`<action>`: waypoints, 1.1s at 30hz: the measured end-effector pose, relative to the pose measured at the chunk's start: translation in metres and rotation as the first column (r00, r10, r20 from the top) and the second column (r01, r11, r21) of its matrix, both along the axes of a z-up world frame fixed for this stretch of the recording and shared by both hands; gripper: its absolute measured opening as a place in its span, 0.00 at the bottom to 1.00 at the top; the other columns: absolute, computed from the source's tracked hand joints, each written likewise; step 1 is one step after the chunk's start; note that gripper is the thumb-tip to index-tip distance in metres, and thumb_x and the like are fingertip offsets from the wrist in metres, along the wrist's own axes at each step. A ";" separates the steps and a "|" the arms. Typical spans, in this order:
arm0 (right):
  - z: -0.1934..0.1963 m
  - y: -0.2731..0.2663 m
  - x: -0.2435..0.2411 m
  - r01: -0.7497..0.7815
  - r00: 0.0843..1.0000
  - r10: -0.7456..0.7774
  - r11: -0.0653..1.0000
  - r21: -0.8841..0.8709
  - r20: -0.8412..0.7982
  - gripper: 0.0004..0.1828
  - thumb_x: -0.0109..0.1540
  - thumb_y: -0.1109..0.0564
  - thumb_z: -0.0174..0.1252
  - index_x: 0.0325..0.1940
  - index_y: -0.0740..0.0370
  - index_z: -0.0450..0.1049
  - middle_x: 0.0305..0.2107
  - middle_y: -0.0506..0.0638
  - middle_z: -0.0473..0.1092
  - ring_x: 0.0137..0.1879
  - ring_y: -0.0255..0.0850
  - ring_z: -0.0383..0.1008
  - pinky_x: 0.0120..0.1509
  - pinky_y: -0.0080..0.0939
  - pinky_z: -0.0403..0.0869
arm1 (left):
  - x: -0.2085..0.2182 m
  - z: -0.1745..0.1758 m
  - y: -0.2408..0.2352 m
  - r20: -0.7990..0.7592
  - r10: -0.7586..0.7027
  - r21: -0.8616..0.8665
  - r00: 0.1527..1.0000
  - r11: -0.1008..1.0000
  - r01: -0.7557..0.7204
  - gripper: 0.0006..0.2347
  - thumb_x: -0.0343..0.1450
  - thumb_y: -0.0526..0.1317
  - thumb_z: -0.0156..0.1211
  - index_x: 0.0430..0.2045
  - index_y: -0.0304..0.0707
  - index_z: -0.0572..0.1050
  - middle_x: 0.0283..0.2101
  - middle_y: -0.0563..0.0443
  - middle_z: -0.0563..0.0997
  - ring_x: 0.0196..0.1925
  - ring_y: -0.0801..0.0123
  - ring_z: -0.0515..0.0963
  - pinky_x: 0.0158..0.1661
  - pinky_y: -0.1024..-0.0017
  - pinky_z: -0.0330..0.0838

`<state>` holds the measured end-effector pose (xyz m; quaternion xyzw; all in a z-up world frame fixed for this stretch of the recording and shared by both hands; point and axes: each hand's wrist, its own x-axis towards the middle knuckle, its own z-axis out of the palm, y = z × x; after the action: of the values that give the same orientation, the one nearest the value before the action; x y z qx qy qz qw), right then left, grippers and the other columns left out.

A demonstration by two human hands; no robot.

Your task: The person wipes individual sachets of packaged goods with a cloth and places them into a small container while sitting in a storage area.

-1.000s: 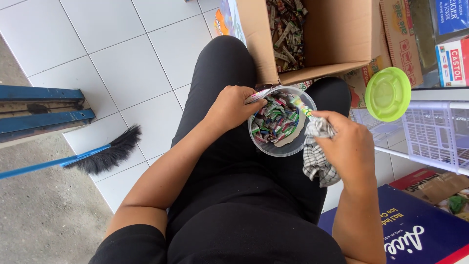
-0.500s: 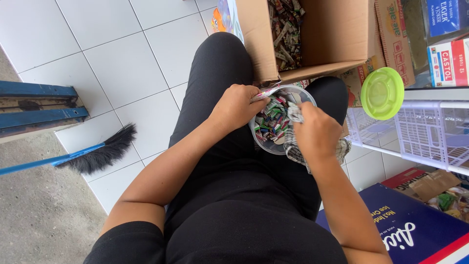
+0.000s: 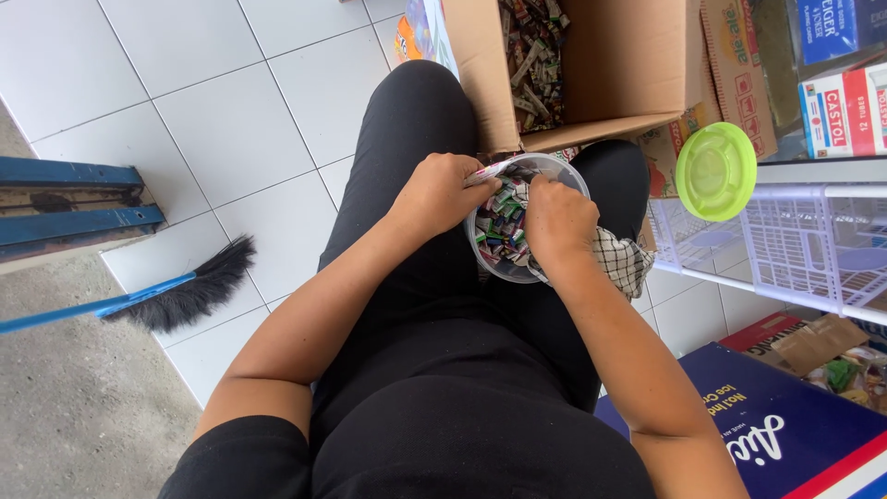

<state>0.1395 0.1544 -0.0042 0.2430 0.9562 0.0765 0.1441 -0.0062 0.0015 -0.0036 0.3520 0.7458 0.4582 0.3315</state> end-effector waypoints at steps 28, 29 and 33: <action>0.123 -0.045 0.127 -0.284 0.695 -0.544 0.394 -0.874 -0.471 0.21 0.53 0.62 0.68 0.51 0.63 0.79 0.40 0.52 0.79 0.43 0.38 0.80 0.48 0.35 0.77 | 0.073 0.095 -0.041 0.390 -0.574 0.210 0.720 0.817 0.537 0.12 0.77 0.44 0.53 0.47 0.38 0.78 0.29 0.51 0.84 0.27 0.66 0.83 0.31 0.68 0.78; 0.121 -0.049 0.132 -0.244 0.490 -0.784 0.296 -0.924 -0.380 0.17 0.58 0.63 0.65 0.52 0.65 0.78 0.39 0.53 0.78 0.44 0.39 0.79 0.50 0.37 0.78 | 0.073 0.094 -0.043 0.355 -0.559 0.218 0.749 0.829 0.515 0.12 0.77 0.44 0.53 0.47 0.39 0.78 0.29 0.51 0.83 0.26 0.65 0.83 0.31 0.68 0.77; 0.122 -0.053 0.120 -0.272 0.457 -0.838 0.188 -0.944 -0.298 0.14 0.62 0.61 0.63 0.52 0.67 0.77 0.42 0.55 0.76 0.49 0.41 0.78 0.55 0.41 0.76 | 0.080 0.083 -0.048 0.079 -0.450 0.345 0.889 0.849 0.400 0.11 0.76 0.46 0.59 0.39 0.38 0.80 0.29 0.48 0.82 0.30 0.61 0.84 0.32 0.66 0.76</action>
<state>0.2596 0.1017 0.1181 0.3198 0.6425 -0.6680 -0.1966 0.0742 -0.0461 0.0793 0.5203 0.5367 0.5138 0.4210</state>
